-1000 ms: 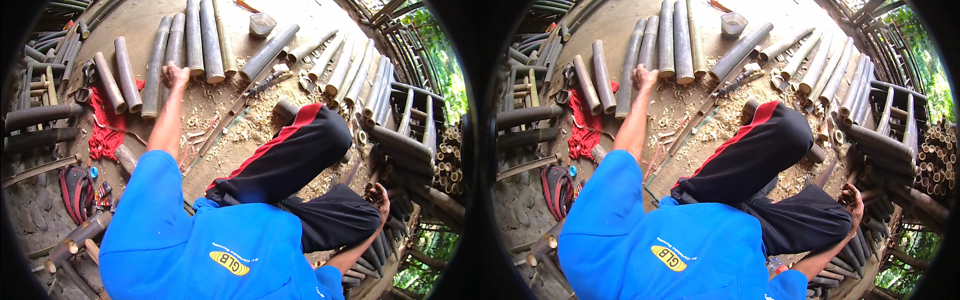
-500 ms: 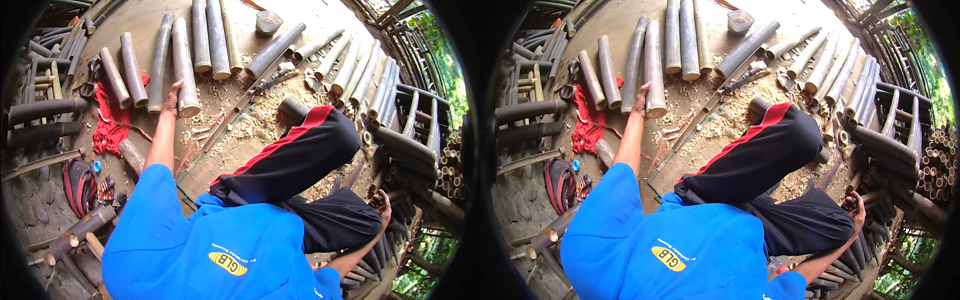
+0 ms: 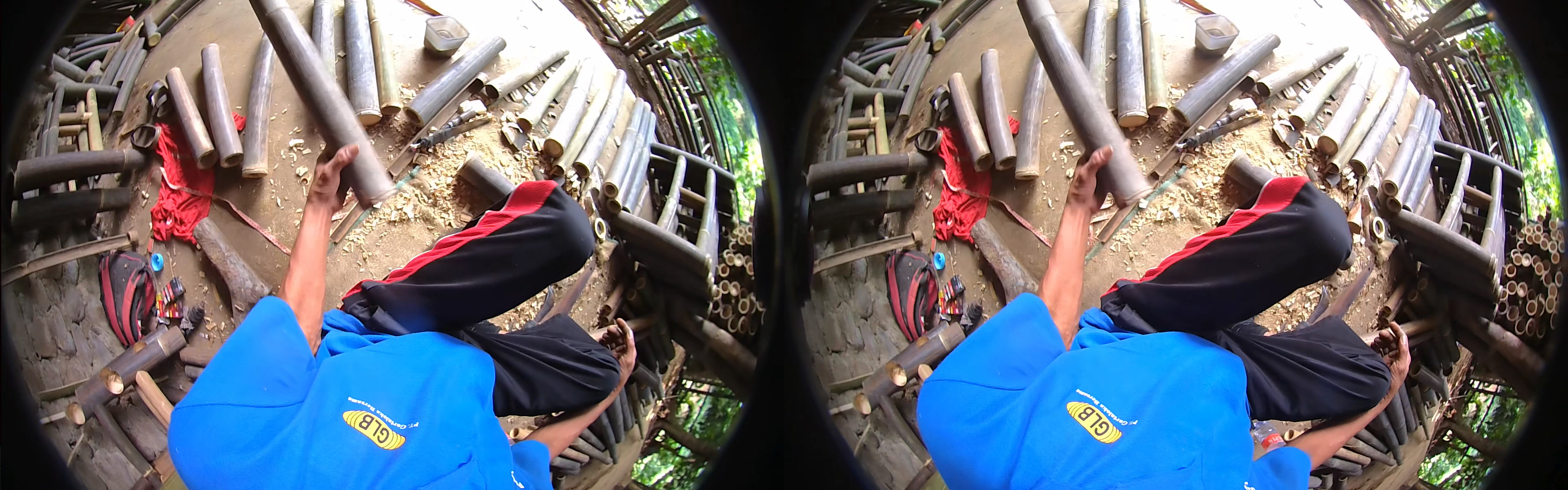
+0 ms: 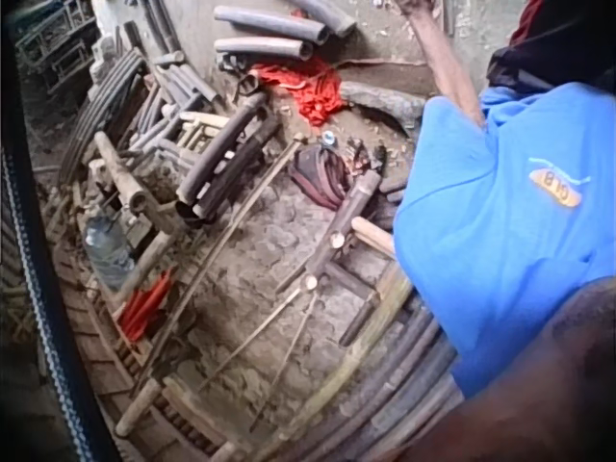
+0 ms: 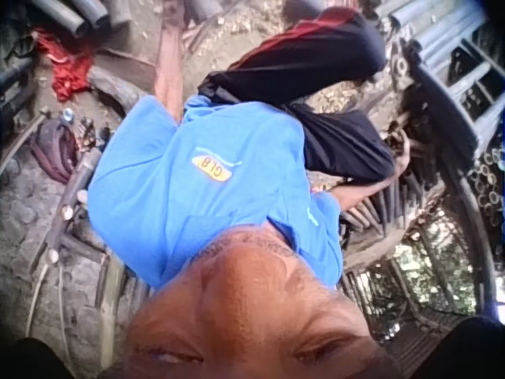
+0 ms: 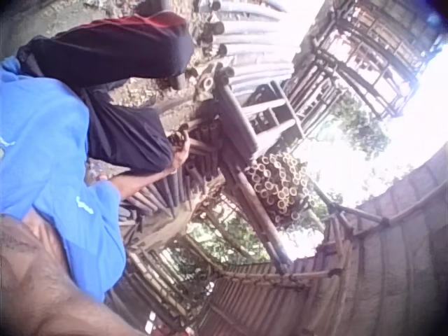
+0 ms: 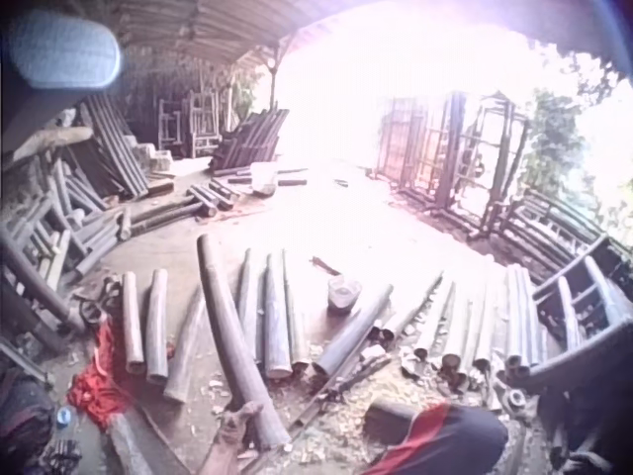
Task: The person saws through bamboo poles and uses a knife to carve or mark details on them while surrounded by wood shavings.
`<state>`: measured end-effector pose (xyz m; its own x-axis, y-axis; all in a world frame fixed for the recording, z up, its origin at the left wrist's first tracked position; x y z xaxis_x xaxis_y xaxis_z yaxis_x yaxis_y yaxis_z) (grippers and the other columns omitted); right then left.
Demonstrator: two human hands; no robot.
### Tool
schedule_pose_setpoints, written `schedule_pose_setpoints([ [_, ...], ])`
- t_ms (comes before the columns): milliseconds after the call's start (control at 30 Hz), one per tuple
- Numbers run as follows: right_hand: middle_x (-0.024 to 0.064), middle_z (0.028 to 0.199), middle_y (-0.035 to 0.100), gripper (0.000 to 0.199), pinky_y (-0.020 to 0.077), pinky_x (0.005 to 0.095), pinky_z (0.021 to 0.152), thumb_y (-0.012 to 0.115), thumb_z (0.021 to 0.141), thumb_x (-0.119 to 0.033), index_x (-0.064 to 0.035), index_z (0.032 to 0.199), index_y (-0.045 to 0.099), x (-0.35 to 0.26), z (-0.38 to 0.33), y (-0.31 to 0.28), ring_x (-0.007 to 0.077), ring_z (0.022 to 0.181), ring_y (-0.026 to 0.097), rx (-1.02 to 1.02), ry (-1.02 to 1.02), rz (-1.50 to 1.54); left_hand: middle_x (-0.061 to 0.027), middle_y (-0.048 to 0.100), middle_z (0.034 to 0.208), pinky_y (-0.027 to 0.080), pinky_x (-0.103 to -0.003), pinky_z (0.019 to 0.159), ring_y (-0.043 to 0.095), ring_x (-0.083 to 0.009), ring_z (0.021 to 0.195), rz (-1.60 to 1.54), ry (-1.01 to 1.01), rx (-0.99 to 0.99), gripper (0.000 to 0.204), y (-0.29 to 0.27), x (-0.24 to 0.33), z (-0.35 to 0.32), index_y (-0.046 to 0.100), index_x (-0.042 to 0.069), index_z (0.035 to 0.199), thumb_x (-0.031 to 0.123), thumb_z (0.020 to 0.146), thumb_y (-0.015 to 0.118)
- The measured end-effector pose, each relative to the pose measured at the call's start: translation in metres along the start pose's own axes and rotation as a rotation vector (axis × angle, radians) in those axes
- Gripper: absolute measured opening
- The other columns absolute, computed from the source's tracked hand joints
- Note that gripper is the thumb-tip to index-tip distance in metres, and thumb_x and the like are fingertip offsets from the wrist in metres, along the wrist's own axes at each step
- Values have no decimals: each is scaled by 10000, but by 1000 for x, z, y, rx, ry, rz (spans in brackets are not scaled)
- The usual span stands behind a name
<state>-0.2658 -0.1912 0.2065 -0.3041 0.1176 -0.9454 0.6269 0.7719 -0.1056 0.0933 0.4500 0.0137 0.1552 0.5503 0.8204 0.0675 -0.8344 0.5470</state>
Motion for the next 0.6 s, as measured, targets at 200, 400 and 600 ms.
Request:
schedule_pose_setpoints([
  [200,55,1014,746,482,538,309,792,557,1085,-413,-28,1363,636,9,10,20,138,874,673,-46,-6,52,-147,662,1177,578,-510,973,658,-325,1113,-139,65,456,878,-6,59,111,611,-7,1341,456,662,922],
  [400,40,1010,749,465,525,299,809,576,1075,-400,-43,1366,639,-4,5,3,143,885,674,-3,3,-12,-79,696,1094,644,-452,858,687,-236,952,-193,124,214,574,127,25,81,697,88,1180,298,683,894],
  [600,45,1008,747,448,530,303,811,562,1086,-382,-34,1358,640,1,12,16,150,885,678,-3,16,-11,-104,690,1083,611,-357,873,694,-219,953,12,264,-175,582,228,16,60,579,16,1216,48,710,865],
])
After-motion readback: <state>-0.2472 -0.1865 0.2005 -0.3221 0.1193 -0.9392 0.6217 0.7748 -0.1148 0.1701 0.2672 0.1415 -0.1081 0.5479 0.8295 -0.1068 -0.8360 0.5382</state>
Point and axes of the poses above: each hand's wrist, its own z-axis towards the middle knuckle, its own y-axis out of the palm, x = y × z, the point moved 7 cm from there along z, towards the middle knuckle
